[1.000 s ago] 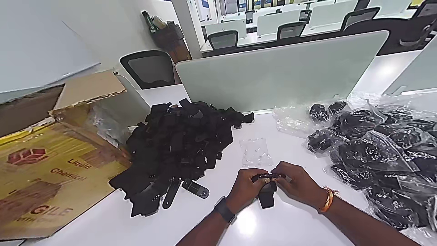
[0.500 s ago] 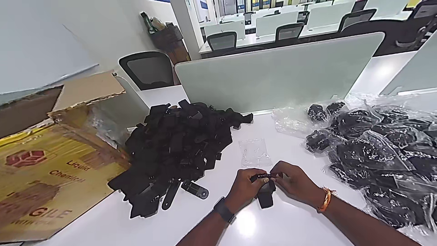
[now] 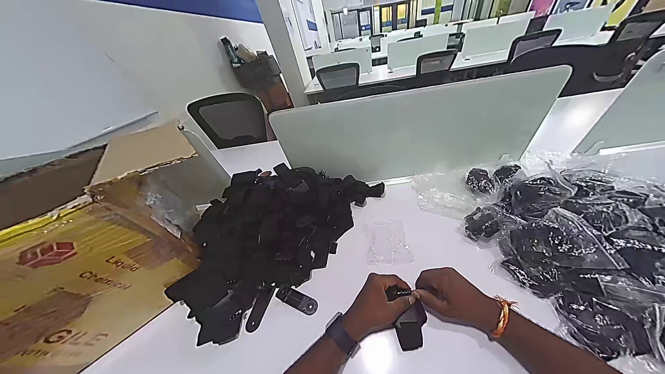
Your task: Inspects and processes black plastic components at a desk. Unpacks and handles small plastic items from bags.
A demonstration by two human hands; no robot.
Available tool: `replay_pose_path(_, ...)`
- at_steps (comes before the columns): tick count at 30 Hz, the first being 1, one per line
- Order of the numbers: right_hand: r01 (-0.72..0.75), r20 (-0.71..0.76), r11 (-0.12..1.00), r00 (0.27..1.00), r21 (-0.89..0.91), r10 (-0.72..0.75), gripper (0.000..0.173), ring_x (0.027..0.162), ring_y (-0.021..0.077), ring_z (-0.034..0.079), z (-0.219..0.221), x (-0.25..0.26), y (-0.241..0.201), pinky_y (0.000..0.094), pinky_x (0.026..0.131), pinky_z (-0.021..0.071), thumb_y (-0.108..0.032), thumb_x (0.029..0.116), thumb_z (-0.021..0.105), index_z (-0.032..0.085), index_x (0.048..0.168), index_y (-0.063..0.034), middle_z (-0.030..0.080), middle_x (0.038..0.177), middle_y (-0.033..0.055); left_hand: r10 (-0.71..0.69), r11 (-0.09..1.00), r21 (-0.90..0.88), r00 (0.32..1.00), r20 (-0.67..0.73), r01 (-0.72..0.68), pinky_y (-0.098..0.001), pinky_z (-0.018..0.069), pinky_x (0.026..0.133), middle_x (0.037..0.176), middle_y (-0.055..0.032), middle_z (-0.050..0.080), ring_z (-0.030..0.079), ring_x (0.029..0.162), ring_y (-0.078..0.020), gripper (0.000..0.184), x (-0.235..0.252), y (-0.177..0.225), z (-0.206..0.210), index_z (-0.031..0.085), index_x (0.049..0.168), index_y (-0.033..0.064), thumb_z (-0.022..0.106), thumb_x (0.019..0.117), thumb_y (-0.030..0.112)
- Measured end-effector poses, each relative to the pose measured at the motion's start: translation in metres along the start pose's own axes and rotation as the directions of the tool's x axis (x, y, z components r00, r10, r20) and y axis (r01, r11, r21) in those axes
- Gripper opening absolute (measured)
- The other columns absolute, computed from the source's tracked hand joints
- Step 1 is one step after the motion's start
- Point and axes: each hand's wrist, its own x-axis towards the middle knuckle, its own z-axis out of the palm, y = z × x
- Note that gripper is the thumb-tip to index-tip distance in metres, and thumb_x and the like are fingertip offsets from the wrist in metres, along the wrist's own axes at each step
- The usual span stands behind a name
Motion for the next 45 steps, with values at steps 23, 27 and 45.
replay_pose_path(23,0.010,-0.052,0.892,0.998,0.453,0.016,0.035,0.074,0.0078,0.056,0.012,0.000,0.007,0.0238,0.064,0.0486,-0.035,0.0996,0.067,0.061,0.118,-0.0059,0.062,0.094,0.0041,-0.038,0.995,-0.094,0.998,-0.056,0.033,-0.0260,0.0580,0.069,0.083,-0.0042,0.073,0.067,0.071,-0.0068,0.018,0.000,-0.002,0.001,0.074,0.100,0.0026,0.077,0.0915,0.018)
replay_pose_path(27,-0.060,-0.029,0.892,0.996,0.448,0.082,0.027,0.075,0.0071,0.061,0.016,0.000,0.004,0.0245,0.068,0.0536,-0.031,0.1048,0.057,0.065,0.112,-0.0058,0.065,0.088,0.0032,-0.083,0.992,-0.092,0.996,-0.022,0.081,-0.0280,0.0591,0.072,0.086,-0.0044,0.074,0.069,0.074,-0.0078,0.018,0.000,0.002,0.001,0.075,0.102,0.0037,0.076,0.0923,0.019)
replay_pose_path(45,-0.080,-0.059,0.881,0.991,0.467,0.121,0.031,0.070,0.0061,0.059,0.019,-0.004,-0.003,0.0242,0.064,0.0521,-0.032,0.1085,0.047,0.066,0.103,-0.0074,0.063,0.080,0.0013,-0.093,0.995,-0.027,0.996,0.013,0.093,-0.0297,0.0583,0.070,0.084,-0.0043,0.073,0.068,0.073,-0.0089,0.022,-0.004,0.000,0.005,0.075,0.101,0.0055,0.074,0.0932,0.026)
